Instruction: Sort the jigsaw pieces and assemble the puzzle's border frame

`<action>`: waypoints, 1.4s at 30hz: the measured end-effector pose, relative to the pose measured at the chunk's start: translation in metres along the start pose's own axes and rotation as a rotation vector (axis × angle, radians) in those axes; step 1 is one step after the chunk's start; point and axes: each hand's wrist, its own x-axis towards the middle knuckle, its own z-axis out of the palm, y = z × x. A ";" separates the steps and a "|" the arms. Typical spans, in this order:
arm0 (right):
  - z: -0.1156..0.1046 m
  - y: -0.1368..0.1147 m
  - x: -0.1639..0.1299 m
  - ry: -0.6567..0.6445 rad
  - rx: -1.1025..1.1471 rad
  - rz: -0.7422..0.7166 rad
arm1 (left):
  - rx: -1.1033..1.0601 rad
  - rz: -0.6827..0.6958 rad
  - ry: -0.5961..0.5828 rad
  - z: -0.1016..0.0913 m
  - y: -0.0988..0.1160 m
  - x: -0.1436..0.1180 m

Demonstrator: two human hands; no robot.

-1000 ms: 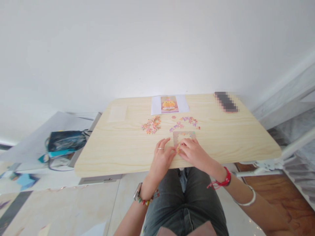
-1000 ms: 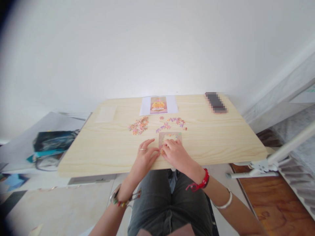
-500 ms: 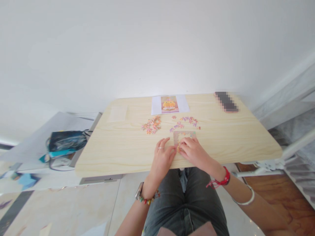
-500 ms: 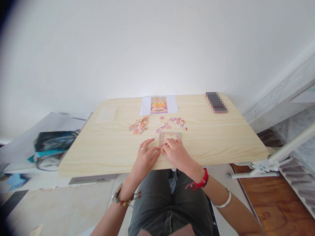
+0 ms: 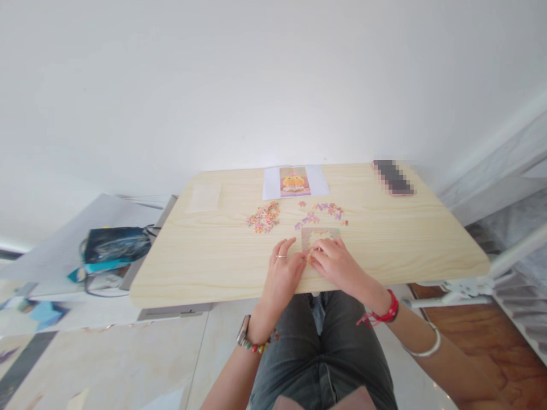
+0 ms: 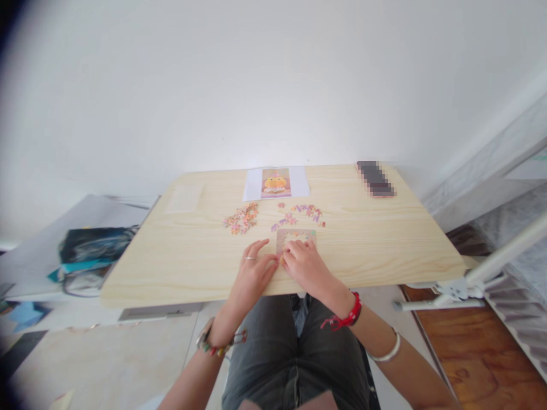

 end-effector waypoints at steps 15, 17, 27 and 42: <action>0.003 -0.004 -0.005 0.078 0.024 -0.006 | 0.138 0.047 -0.042 -0.003 0.005 -0.003; 0.003 -0.004 -0.005 0.072 0.011 -0.013 | 0.164 0.053 -0.047 -0.002 0.006 -0.004; 0.005 -0.003 -0.002 0.051 -0.027 -0.037 | 0.184 0.071 -0.046 -0.001 0.004 -0.006; 0.007 -0.008 -0.006 0.068 0.043 0.082 | 0.047 0.059 -0.164 -0.009 0.003 0.005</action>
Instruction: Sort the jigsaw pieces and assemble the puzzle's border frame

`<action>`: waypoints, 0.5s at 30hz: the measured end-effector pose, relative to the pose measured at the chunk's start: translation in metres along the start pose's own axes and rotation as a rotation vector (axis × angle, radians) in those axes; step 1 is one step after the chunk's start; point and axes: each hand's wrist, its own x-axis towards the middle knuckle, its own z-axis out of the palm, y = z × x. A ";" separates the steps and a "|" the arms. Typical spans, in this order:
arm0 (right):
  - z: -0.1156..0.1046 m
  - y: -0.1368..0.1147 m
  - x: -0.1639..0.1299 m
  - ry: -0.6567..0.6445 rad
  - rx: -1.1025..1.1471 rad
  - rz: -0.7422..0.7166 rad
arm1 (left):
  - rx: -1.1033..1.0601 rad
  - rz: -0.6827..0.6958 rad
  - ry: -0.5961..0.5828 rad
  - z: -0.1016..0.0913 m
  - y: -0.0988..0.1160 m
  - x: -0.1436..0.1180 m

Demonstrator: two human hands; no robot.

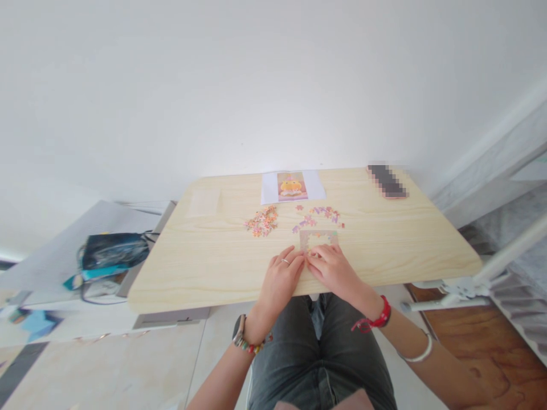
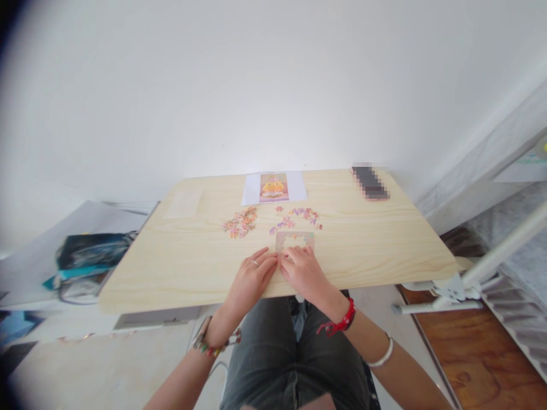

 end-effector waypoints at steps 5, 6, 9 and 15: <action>0.002 -0.002 0.000 0.005 0.040 0.001 | -0.005 0.021 0.004 0.004 -0.004 -0.002; 0.002 -0.002 0.001 0.008 0.049 0.003 | -0.004 0.028 0.002 0.005 -0.005 -0.003; 0.001 -0.002 0.001 0.005 0.075 0.012 | 0.001 0.025 -0.008 0.005 -0.005 -0.002; -0.013 0.030 -0.009 0.054 0.061 0.139 | -0.038 -0.006 -0.046 -0.002 -0.003 0.006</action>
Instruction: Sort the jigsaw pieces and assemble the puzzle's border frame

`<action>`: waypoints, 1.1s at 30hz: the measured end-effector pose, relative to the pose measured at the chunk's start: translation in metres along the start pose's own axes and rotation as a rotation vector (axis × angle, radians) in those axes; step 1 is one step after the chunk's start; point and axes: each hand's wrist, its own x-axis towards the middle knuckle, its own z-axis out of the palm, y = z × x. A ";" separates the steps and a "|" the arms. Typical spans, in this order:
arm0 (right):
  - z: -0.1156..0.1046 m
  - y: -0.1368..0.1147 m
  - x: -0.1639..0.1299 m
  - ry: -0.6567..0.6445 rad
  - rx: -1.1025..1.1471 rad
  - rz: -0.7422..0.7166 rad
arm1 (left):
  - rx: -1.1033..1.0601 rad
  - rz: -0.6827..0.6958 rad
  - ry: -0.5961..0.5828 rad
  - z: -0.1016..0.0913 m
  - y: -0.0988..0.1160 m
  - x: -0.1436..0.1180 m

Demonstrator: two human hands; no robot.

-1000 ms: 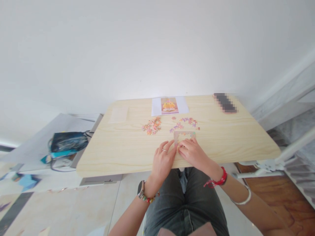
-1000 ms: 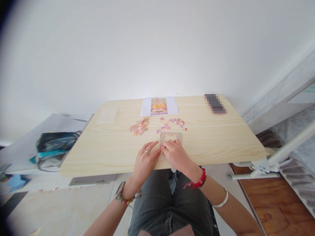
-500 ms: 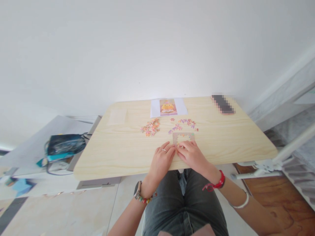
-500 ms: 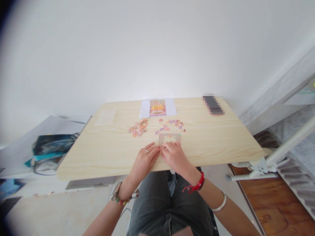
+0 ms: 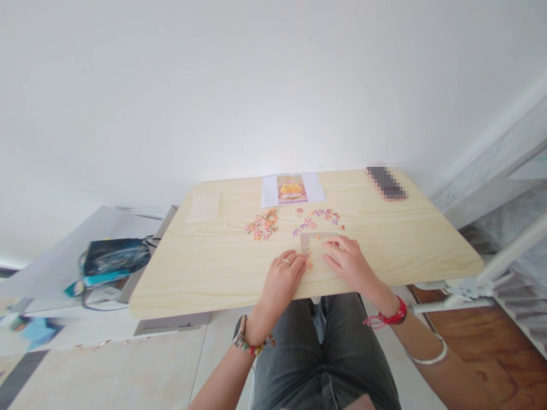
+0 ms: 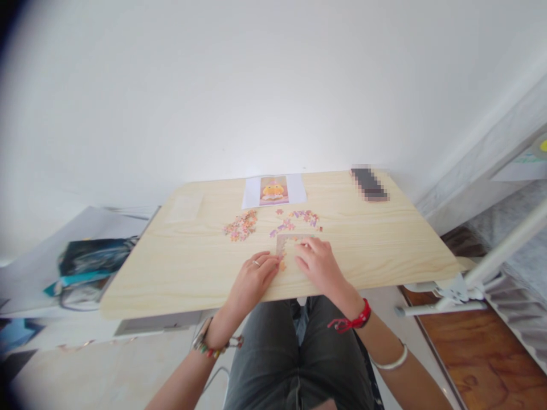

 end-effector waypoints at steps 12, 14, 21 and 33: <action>-0.011 0.043 0.001 -0.273 -0.136 0.160 | 0.040 0.013 -0.019 -0.007 -0.020 0.021; -0.010 0.045 0.005 -0.303 -0.116 0.156 | 0.093 -0.010 -0.032 -0.007 -0.020 0.025; -0.010 0.052 0.011 -0.347 -0.064 0.114 | 0.219 -0.084 -0.069 0.000 -0.011 0.022; -0.010 0.062 0.015 -0.368 -0.028 0.083 | 0.257 -0.129 -0.048 0.002 -0.013 0.023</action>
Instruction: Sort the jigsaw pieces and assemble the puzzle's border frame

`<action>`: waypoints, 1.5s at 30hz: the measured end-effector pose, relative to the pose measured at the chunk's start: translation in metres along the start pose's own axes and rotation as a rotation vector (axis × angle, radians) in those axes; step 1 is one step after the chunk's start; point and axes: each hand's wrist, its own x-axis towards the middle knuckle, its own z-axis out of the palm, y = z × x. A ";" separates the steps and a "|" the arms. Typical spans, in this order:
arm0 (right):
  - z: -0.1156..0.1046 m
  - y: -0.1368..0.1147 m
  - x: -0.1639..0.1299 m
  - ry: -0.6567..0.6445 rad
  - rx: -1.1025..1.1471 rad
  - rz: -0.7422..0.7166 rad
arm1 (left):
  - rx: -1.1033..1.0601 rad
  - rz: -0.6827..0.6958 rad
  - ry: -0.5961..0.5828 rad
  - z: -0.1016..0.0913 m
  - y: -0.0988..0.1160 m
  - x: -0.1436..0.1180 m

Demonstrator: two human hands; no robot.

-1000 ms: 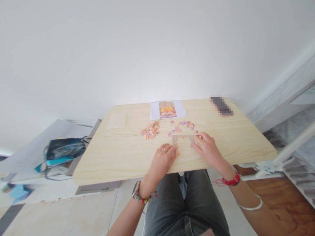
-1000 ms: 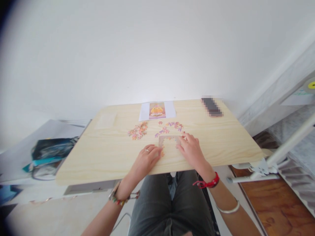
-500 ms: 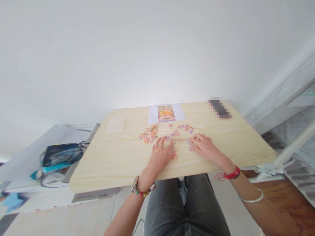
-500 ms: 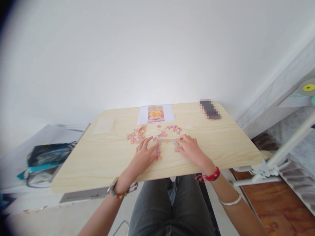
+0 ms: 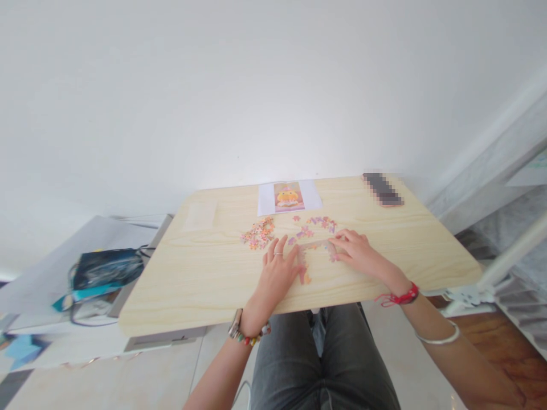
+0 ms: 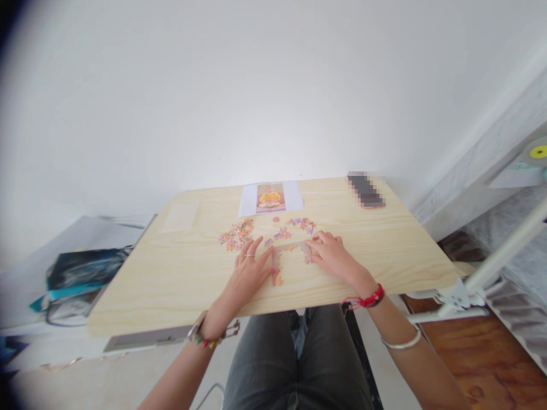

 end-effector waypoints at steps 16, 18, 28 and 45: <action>-0.021 -0.013 0.105 -0.007 -0.135 -0.121 | 0.054 -0.008 0.076 0.006 -0.007 -0.008; -0.018 -0.015 0.117 -0.062 -0.191 -0.156 | 0.044 -0.017 0.088 0.005 -0.009 -0.011; -0.018 -0.020 0.128 -0.012 -0.182 -0.184 | -0.048 -0.009 0.114 0.006 -0.013 -0.021; -0.022 -0.009 0.074 0.163 -0.126 -0.119 | -0.072 -0.040 0.099 0.009 -0.014 -0.023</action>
